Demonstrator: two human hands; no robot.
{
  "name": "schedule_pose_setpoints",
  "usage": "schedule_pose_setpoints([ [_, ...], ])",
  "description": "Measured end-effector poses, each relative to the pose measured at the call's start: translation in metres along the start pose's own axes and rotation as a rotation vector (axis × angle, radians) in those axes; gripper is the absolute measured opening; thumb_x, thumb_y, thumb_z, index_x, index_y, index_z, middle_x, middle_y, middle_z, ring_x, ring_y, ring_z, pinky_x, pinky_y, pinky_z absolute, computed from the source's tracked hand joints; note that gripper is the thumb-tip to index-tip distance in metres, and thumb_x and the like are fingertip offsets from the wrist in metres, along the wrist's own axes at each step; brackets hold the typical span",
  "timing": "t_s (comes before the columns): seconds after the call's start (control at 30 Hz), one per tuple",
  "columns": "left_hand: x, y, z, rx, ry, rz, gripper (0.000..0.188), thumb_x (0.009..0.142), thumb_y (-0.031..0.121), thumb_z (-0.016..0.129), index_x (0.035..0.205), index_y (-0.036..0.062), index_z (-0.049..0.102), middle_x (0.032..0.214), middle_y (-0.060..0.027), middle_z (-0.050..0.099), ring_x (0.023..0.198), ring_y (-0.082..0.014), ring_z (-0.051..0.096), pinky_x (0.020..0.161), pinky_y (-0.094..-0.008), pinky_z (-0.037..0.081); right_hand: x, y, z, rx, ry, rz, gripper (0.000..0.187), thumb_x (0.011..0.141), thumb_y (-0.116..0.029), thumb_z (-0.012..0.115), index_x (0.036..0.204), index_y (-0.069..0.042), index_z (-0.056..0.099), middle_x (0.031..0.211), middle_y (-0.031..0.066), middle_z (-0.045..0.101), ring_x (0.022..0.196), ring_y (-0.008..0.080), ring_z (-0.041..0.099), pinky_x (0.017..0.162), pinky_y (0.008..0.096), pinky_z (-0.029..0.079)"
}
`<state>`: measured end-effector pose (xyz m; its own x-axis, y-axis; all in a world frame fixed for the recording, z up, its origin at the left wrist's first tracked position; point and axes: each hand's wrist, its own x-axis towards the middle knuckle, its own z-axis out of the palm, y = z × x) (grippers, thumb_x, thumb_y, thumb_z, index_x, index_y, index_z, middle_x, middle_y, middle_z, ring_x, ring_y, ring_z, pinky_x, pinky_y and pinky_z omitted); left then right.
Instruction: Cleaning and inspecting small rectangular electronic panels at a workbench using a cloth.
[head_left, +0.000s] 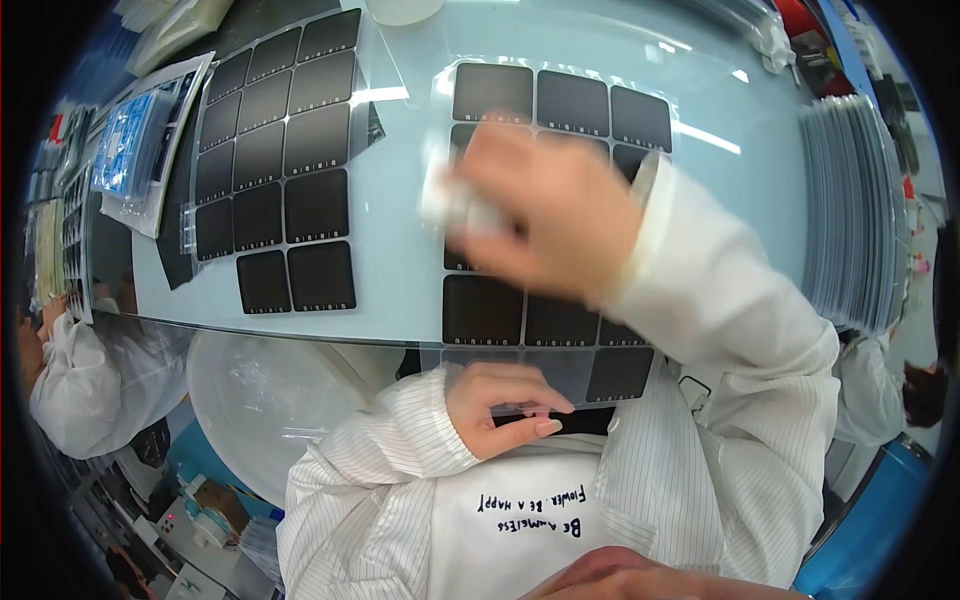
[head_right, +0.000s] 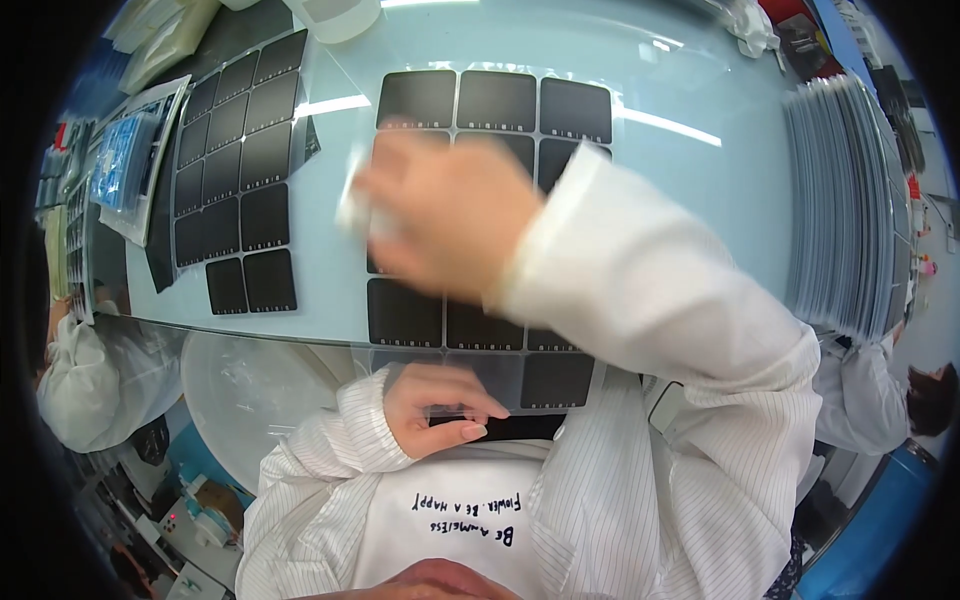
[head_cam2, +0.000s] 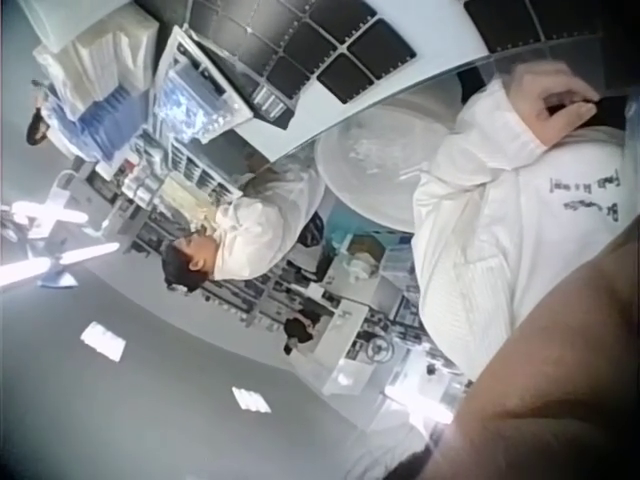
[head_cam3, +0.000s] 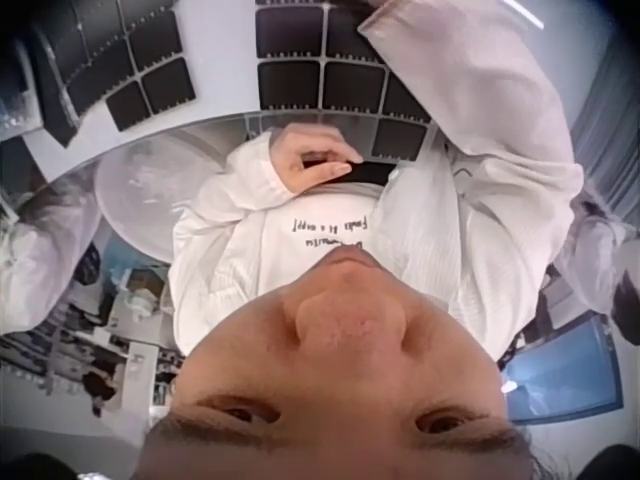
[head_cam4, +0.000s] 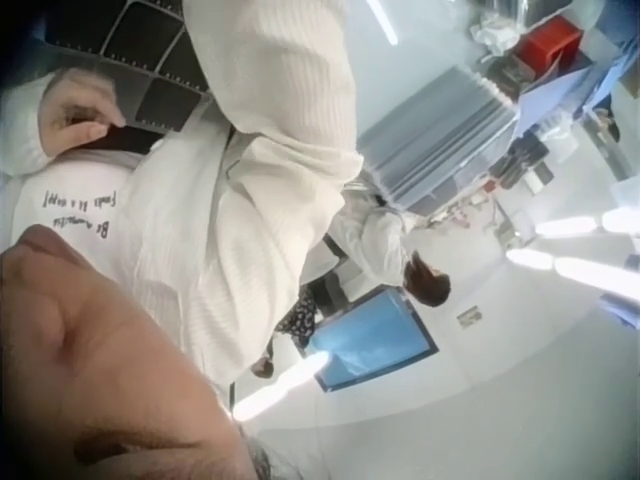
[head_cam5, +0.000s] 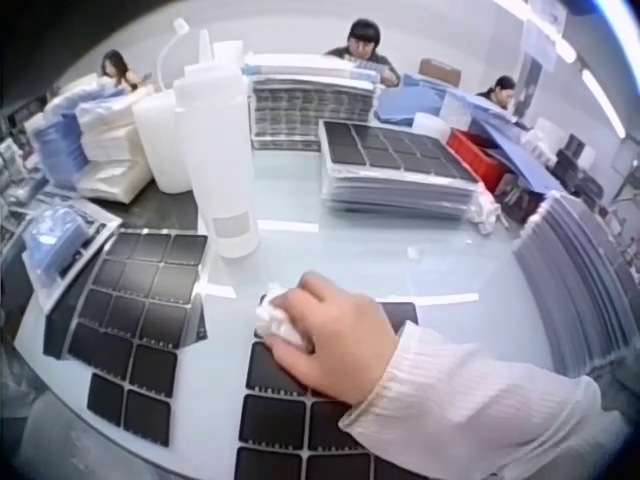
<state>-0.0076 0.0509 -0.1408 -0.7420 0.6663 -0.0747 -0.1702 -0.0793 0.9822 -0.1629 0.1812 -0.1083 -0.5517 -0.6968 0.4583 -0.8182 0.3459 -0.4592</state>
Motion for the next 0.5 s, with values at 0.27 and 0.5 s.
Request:
schedule_pose_setpoints([
  [0.27, -0.002, 0.005, 0.0, 0.048, 0.035, 0.028, 0.018, 0.078, 0.009, 0.066, 0.094, 0.0024, 0.066, 0.072, -0.0075, 0.061, 0.063, -0.016, 0.055, 0.062, -0.0274, 0.046, -0.058, 0.065, -0.084, -0.225, 0.251, 0.42, 0.031, 0.073, -0.018, 0.072, 0.098, -0.002, 0.065, 0.076, 0.0018, 0.056, 0.054, 0.0065, 0.043, 0.048, 0.021, 0.034],
  [0.5, -0.016, 0.004, -0.005, 0.12, 0.081, -0.002, 0.036, 0.084, 0.032, 0.059, 0.099, -0.0001, 0.065, 0.077, -0.0098, 0.063, 0.069, -0.0174, 0.059, 0.061, -0.0264, 0.046, -0.081, -0.044, -0.052, -0.003, -0.143, 0.138, 0.033, 0.064, -0.011, 0.073, 0.095, -0.003, 0.064, 0.08, 0.0075, 0.059, 0.059, 0.0178, 0.056, 0.052, 0.0262, 0.046],
])
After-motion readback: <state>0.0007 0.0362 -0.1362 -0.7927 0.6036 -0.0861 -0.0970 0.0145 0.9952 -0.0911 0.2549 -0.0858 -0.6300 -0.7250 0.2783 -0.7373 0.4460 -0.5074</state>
